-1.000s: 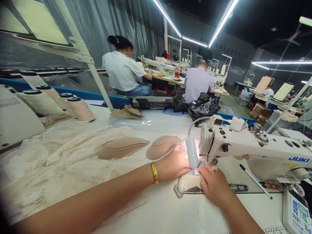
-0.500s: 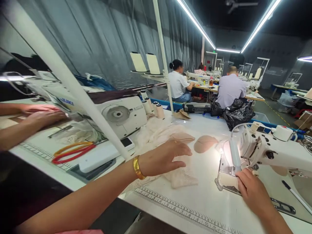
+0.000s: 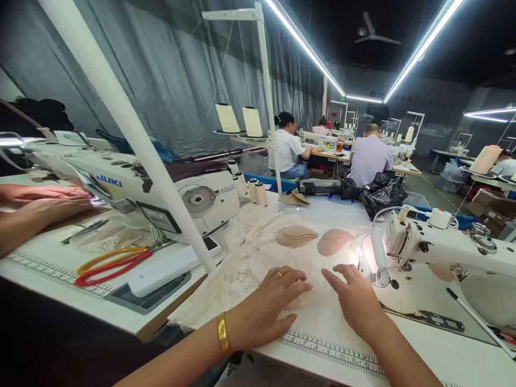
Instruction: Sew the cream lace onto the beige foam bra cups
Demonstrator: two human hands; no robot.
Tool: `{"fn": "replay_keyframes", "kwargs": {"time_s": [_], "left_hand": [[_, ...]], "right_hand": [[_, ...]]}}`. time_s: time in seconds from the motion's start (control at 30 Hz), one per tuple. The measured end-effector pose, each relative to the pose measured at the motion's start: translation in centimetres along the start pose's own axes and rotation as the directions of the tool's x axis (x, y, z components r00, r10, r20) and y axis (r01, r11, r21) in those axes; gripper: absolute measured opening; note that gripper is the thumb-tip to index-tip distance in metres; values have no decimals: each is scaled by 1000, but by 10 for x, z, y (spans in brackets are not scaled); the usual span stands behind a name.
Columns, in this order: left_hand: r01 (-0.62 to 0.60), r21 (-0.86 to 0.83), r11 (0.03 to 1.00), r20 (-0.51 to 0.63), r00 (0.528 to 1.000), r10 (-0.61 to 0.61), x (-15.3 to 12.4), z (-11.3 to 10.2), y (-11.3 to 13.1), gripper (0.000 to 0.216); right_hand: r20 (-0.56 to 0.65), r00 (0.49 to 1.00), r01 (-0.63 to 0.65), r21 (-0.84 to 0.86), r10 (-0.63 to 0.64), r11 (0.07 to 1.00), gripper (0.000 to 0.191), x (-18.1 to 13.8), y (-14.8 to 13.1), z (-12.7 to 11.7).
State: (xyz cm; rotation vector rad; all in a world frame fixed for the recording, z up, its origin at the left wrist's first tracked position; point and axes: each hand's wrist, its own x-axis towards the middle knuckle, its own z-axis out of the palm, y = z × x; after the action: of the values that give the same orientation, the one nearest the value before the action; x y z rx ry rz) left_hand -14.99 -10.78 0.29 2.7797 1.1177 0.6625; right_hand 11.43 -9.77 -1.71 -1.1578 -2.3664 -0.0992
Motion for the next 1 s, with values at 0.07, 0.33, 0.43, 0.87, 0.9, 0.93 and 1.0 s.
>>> {"fn": "replay_keyframes", "kwargs": {"time_s": [0.07,0.33,0.43,0.87,0.9,0.93,1.0], "left_hand": [[16,32,999,6,1000,-16,-6,8,2,23],[139,-789,598,-64,950,-305,7,-9,9,25],[274,-960,54,223,869,-441,20,-7,18,43],[266,-103,959,27,964,-264,100,-8,-28,31],[240,-88,967,37,971,-237,113,-6,-34,32],[211,-62,975,49,977,-209,127,-2,-40,35],[160,-12,987,85,984,-159,152,8,-51,39]], "right_hand": [[-3,1000,-16,101,16,995,71,19,-5,17],[60,975,-200,649,212,734,15,18,-27,-14],[249,879,-373,890,406,262,37,3,-33,-39],[433,656,-596,800,618,72,48,-27,21,-13],[425,664,-585,808,615,74,48,-28,22,-10],[417,674,-573,816,610,76,49,-30,22,-7],[400,693,-550,832,599,80,49,-32,22,-2]]}}
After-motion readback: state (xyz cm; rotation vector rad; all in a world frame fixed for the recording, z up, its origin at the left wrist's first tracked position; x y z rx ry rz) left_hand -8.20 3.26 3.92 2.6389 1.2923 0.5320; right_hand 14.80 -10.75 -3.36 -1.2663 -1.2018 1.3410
